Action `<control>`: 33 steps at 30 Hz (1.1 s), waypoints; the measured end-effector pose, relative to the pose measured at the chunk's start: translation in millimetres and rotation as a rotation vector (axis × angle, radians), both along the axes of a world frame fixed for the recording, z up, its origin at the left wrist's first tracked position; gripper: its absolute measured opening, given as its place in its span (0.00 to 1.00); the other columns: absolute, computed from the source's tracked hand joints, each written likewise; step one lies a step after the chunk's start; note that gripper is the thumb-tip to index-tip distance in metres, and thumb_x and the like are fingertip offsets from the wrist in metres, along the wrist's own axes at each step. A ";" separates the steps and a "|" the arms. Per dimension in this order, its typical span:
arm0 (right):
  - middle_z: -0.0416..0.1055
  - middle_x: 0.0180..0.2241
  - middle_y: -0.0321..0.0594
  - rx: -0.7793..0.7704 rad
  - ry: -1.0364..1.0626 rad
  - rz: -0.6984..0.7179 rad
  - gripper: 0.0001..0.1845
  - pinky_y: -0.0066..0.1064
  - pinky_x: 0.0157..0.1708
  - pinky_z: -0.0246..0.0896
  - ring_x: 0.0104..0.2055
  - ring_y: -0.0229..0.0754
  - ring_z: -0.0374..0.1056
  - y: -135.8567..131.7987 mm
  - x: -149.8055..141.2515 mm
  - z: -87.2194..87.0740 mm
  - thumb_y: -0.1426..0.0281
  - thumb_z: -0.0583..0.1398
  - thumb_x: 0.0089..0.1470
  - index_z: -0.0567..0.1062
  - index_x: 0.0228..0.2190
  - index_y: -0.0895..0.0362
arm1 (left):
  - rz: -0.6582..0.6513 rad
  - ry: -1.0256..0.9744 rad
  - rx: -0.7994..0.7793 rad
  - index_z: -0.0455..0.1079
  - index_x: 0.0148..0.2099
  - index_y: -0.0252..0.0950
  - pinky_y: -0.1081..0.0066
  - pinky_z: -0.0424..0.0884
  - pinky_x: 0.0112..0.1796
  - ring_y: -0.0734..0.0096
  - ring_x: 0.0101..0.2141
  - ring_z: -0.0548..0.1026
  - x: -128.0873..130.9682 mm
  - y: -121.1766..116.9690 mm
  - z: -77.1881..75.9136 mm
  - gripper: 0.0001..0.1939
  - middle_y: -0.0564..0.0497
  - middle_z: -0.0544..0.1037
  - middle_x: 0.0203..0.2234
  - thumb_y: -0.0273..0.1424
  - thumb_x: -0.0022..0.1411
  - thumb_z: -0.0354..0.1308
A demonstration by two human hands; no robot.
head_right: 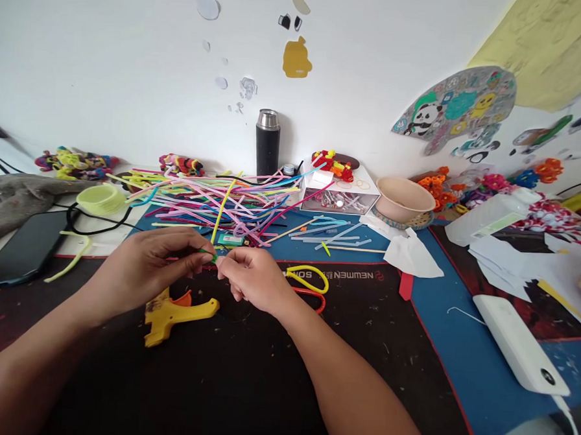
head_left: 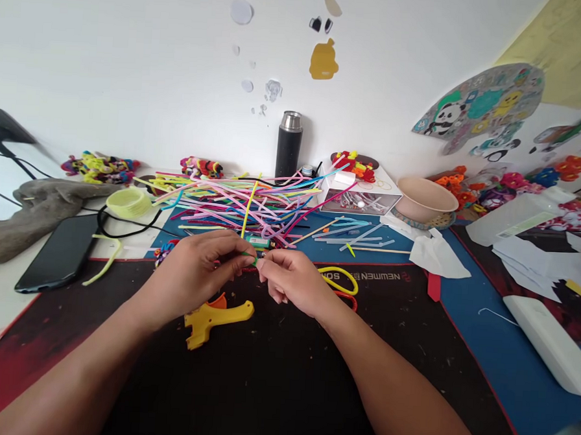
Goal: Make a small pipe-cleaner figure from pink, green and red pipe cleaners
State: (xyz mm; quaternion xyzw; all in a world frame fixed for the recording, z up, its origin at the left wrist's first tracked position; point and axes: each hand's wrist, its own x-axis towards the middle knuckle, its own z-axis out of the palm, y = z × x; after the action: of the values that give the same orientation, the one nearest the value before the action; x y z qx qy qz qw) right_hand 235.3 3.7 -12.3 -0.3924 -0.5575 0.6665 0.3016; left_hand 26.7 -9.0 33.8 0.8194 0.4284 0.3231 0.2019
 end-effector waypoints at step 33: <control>0.67 0.18 0.28 -0.026 0.242 0.068 0.25 0.24 0.16 0.49 0.16 0.31 0.60 -0.9 3.2 12.0 0.47 0.71 0.57 0.76 0.30 0.56 | -0.031 -0.473 -0.652 0.84 0.38 0.37 0.77 0.77 0.28 0.70 0.27 0.79 -2.4 4.5 6.8 0.15 0.50 0.83 0.26 0.44 0.59 0.76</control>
State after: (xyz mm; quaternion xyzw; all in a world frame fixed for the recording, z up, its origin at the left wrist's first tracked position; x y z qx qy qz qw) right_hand 238.5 2.8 -0.4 -0.2938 -0.5215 0.7259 0.3388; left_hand 24.3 -4.6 40.6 0.6219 0.4377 0.3467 0.5491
